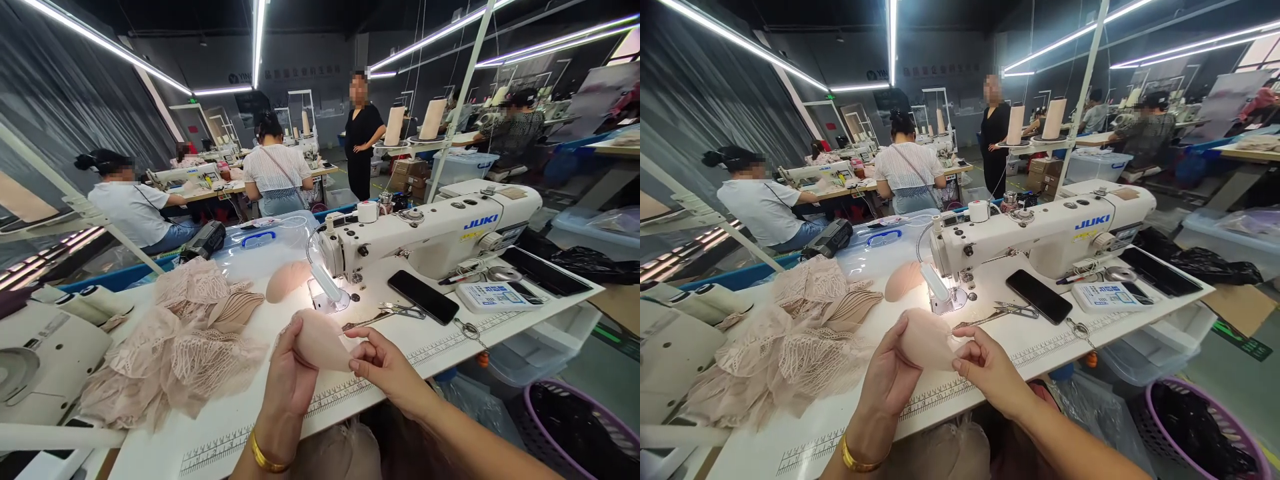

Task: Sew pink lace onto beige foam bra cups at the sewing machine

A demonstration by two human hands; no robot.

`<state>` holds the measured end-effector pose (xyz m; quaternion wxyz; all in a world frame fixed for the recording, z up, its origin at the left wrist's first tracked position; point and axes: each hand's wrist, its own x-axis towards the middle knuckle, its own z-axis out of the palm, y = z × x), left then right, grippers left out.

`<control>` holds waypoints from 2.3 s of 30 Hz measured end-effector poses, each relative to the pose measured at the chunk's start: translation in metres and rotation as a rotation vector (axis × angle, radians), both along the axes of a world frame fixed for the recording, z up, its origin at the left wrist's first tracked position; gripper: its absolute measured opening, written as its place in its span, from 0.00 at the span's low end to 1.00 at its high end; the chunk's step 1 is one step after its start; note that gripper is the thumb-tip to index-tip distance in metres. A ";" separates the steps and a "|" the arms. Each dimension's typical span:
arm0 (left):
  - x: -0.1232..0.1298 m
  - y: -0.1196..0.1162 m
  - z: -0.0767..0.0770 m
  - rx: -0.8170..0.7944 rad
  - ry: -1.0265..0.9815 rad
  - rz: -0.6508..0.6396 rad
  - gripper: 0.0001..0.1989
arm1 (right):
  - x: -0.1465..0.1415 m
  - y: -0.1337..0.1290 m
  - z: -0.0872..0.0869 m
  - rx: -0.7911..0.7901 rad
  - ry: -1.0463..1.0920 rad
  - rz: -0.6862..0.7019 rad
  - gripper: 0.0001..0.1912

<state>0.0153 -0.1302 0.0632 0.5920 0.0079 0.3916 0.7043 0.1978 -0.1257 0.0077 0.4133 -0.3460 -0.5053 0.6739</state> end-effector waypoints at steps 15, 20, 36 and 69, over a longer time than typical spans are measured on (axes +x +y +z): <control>-0.007 0.008 -0.010 -0.010 0.038 -0.009 0.05 | -0.002 0.006 0.003 -0.024 0.037 0.030 0.25; 0.000 0.004 -0.013 0.013 0.077 -0.031 0.09 | -0.011 0.006 0.000 0.028 0.070 0.019 0.25; 0.003 -0.004 -0.013 -0.030 0.120 -0.032 0.18 | -0.016 -0.002 0.006 0.115 -0.066 0.012 0.20; 0.001 -0.013 -0.011 0.030 0.102 -0.018 0.13 | -0.017 -0.013 0.010 0.091 0.056 0.042 0.22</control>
